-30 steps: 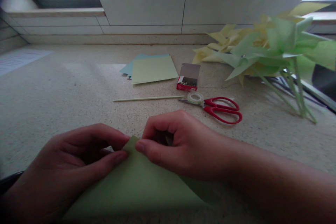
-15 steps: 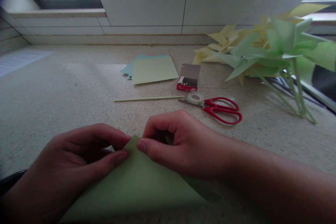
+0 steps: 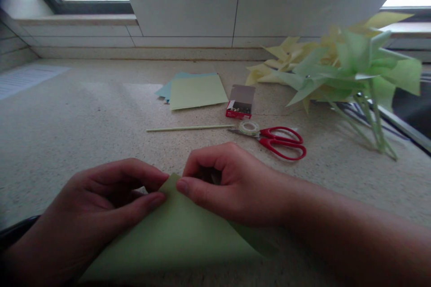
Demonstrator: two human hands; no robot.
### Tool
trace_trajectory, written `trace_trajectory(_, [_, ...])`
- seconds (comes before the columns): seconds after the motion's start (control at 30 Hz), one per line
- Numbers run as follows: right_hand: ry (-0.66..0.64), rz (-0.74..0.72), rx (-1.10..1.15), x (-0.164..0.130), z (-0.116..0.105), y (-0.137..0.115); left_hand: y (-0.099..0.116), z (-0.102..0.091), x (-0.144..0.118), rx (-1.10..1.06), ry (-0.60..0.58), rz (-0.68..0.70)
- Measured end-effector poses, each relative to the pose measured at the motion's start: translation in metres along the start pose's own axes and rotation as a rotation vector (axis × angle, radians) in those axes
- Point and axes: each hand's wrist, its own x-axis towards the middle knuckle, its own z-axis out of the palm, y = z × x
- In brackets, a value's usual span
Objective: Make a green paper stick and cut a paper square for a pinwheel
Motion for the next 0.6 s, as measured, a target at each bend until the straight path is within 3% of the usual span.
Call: trace_trajectory(0.6, [-0.011, -0.039, -0.056, 0.0000, -0.0010, -0.0018, 0.0025, 0.0006, 0.0011, -0.002, -0.005, 0.014])
